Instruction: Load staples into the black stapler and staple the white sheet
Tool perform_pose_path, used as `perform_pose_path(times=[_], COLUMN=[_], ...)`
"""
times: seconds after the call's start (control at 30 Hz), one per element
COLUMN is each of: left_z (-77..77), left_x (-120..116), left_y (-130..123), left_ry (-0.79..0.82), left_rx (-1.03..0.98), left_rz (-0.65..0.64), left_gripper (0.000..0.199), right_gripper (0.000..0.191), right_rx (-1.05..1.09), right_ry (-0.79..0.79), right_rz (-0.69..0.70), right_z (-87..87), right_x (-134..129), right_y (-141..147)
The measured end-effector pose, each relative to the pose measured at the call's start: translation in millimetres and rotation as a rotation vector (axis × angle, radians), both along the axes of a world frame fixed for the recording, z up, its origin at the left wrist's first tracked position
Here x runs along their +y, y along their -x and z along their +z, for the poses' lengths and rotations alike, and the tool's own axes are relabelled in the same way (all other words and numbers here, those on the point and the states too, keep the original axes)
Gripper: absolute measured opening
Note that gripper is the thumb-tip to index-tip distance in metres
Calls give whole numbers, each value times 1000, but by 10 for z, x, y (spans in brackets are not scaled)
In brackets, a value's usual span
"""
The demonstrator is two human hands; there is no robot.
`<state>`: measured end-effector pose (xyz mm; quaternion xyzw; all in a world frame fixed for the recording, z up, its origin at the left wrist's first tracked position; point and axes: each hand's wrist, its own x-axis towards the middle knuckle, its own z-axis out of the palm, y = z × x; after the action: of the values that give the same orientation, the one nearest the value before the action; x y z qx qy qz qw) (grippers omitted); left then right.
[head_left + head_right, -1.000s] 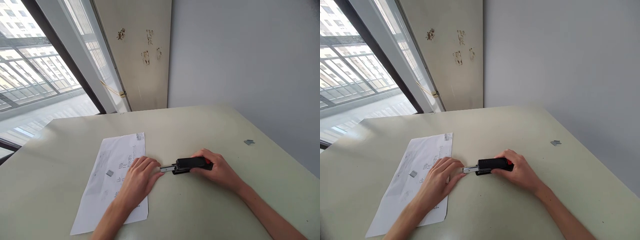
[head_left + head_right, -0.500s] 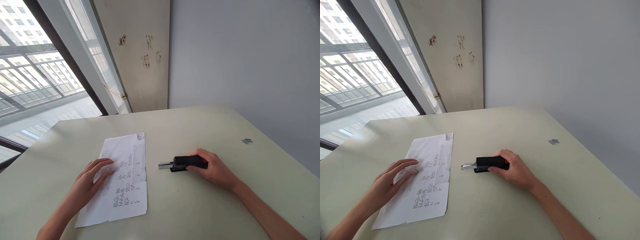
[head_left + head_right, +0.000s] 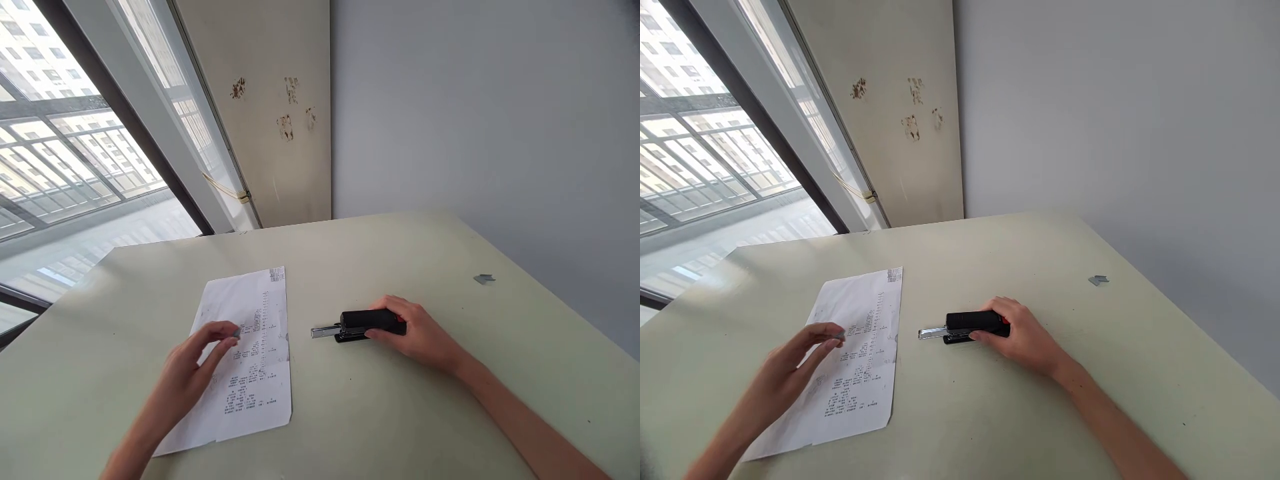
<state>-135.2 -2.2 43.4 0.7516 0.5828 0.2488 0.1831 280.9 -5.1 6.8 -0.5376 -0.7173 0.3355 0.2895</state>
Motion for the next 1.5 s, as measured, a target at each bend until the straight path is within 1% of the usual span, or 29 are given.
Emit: perform_pose_path(times=[0.07, 0.17, 0.27, 0.4, 0.53, 0.67, 0.83, 0.97, 1.2, 1.5], left_z=[21, 28, 20, -1, -34, -91, -152, -168, -226, -283], left_x=[-3, 14, 44, 85, 122, 136, 129, 109, 74, 58], left_y=[-220, -544, -791, -977, -1058, -1087, -1114, -1161, -1231, -1257], left_ry=[47, 97, 115, 90, 84, 118, 115, 85, -40, -44], left_rx=[-120, -211, -204, -119, -91, -124, -225, -224, -209, -169], left_rz=[-45, -101, -139, -199, -229, -229, -176, -138, -196, -241], left_gripper=[34, 34, 33, 33, 34, 33, 30, 27, 21, 21], right_gripper=[27, 28, 27, 25, 24, 24, 23, 22, 24, 25], right_rx=[-2, 2, 5, 13, 15, 24, 23, 26, 19, -1], right_ry=[-5, -2, 9, -7, -12, -10, 3, -3, -1, -8], right_rz=[-1, 2, 5, 3, 4, 10, 4, 7, 16, 19], right_z=[-9, -11, 2, 11, 14, 27, 33, 27, 12, 6], right_x=[7, 10, 6, 12, 27, 33, 34, 32, 44, 50], right_y=[-3, -6, -7, -12, -21, -24, -24, -22, -24, -30])
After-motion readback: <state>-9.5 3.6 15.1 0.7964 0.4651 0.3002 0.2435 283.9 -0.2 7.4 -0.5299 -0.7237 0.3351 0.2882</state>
